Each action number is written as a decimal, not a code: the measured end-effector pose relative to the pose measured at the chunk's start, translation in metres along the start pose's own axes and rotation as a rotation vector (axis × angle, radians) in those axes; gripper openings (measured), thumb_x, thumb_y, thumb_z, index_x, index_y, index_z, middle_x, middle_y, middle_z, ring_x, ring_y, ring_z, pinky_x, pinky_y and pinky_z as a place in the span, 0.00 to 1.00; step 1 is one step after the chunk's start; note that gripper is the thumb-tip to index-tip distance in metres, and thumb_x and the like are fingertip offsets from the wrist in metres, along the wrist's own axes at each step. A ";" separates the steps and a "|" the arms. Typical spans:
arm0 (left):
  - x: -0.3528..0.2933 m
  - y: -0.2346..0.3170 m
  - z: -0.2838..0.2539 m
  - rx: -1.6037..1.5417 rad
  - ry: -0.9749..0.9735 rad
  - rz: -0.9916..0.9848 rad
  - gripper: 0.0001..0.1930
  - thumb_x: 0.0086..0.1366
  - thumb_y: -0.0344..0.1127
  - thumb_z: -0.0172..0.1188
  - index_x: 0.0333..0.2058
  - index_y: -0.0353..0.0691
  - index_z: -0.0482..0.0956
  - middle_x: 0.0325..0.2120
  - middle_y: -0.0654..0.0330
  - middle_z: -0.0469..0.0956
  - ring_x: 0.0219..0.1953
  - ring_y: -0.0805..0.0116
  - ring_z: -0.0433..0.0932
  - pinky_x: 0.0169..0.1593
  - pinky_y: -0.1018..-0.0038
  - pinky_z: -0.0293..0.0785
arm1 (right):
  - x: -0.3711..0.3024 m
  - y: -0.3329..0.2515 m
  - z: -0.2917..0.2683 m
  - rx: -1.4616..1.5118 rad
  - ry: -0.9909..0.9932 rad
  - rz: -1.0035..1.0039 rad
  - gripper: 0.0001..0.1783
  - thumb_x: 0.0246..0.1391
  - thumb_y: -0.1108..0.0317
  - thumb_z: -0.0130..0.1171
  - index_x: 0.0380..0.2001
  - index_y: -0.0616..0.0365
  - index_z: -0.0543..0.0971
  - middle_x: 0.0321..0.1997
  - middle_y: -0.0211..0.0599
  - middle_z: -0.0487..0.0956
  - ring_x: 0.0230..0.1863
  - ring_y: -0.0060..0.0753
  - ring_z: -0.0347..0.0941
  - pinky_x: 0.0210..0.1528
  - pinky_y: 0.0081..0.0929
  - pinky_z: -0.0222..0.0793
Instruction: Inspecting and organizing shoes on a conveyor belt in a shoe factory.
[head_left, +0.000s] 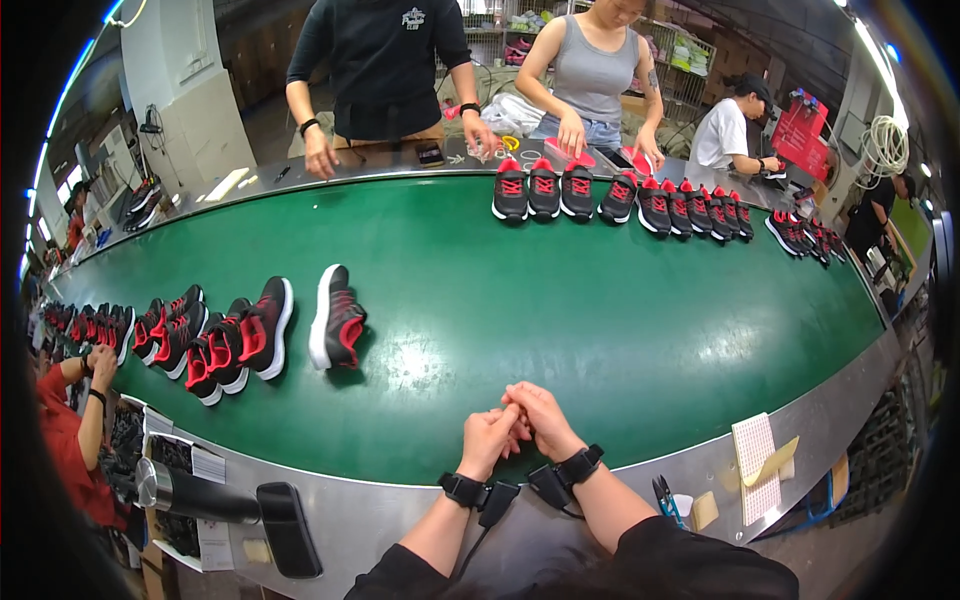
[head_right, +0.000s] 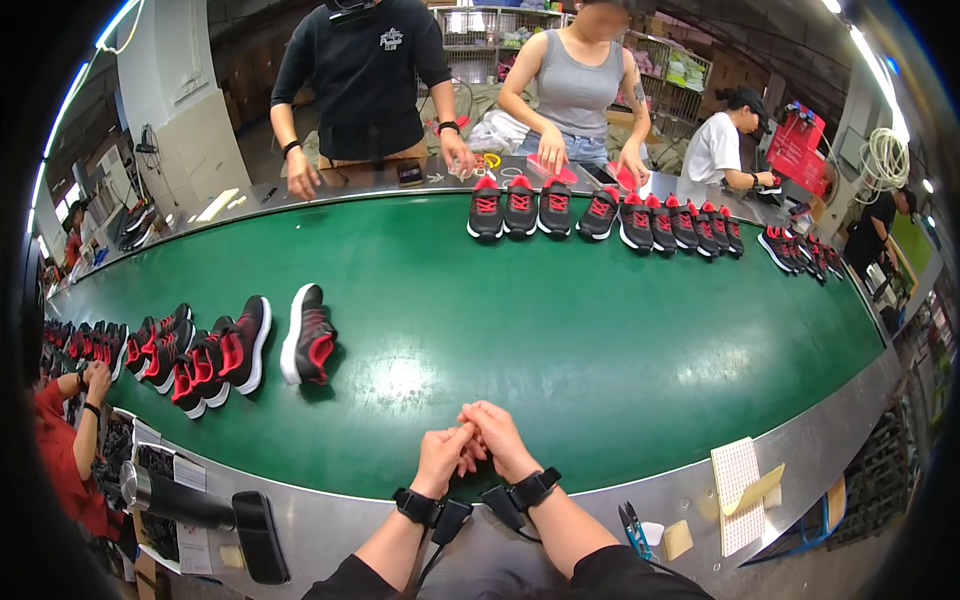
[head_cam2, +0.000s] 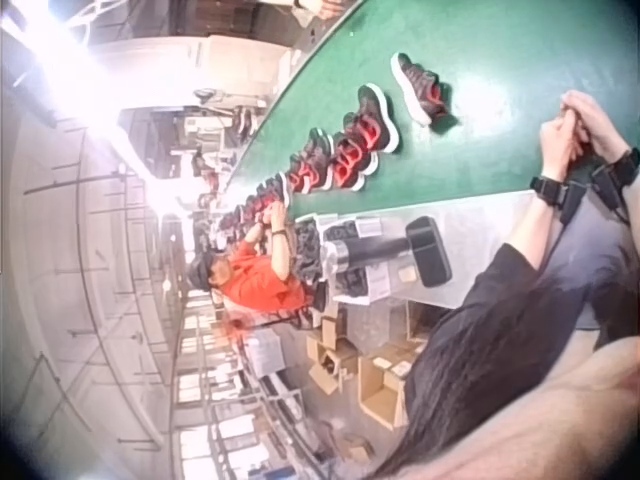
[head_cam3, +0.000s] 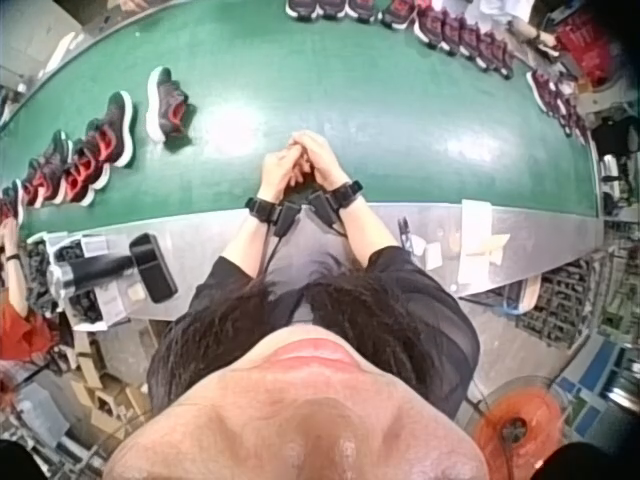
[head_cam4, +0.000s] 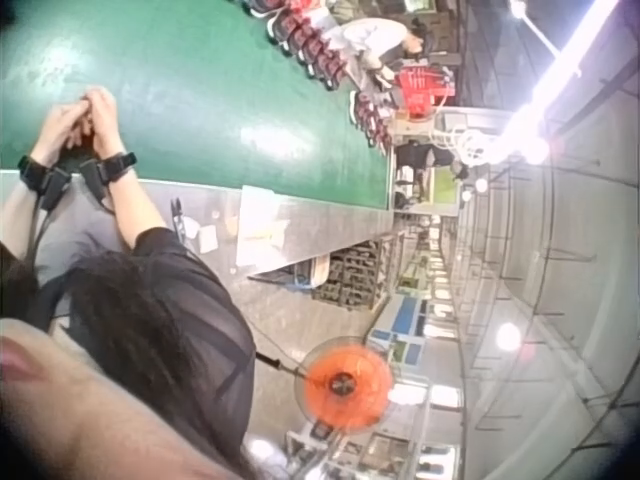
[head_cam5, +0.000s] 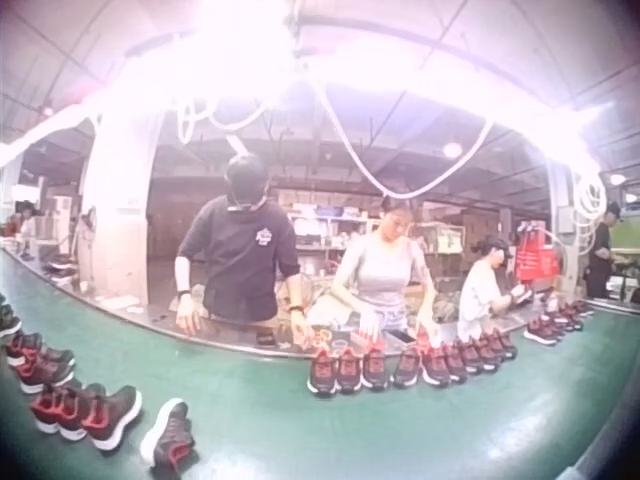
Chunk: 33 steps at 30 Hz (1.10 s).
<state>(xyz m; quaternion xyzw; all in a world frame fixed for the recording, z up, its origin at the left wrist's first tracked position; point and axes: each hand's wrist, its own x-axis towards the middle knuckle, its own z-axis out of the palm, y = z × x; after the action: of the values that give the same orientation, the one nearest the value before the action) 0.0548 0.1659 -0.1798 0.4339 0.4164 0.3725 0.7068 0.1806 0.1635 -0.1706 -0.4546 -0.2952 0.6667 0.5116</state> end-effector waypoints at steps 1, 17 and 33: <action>0.000 0.002 0.001 -0.008 0.001 -0.008 0.19 0.64 0.42 0.52 0.20 0.33 0.76 0.17 0.57 0.77 0.12 0.76 0.71 0.13 0.85 0.60 | 0.001 0.001 -0.001 -0.003 0.005 0.009 0.12 0.59 0.61 0.50 0.27 0.57 0.72 0.18 0.26 0.71 0.11 0.14 0.60 0.11 0.14 0.52; 0.004 0.011 -0.008 -0.405 0.253 -0.009 0.20 0.68 0.42 0.46 0.21 0.35 0.72 0.14 0.61 0.71 0.12 0.75 0.70 0.14 0.83 0.61 | 0.206 -0.109 -0.027 -0.002 0.459 -0.258 0.22 0.52 0.78 0.47 0.50 0.50 0.58 0.43 0.46 0.70 0.33 0.36 0.77 0.25 0.23 0.71; 0.005 0.011 0.004 -0.260 0.221 -0.052 0.17 0.67 0.38 0.46 0.22 0.33 0.72 0.15 0.60 0.71 0.14 0.75 0.70 0.16 0.83 0.62 | 0.306 -0.133 -0.154 0.141 0.557 -0.625 0.25 0.52 0.81 0.50 0.52 0.55 0.56 0.45 0.44 0.64 0.38 0.40 0.75 0.39 0.30 0.77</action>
<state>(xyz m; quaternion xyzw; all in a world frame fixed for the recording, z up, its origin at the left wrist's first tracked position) 0.0588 0.1733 -0.1699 0.2843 0.4510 0.4502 0.7163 0.3560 0.4840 -0.2128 -0.4700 -0.2228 0.3499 0.7791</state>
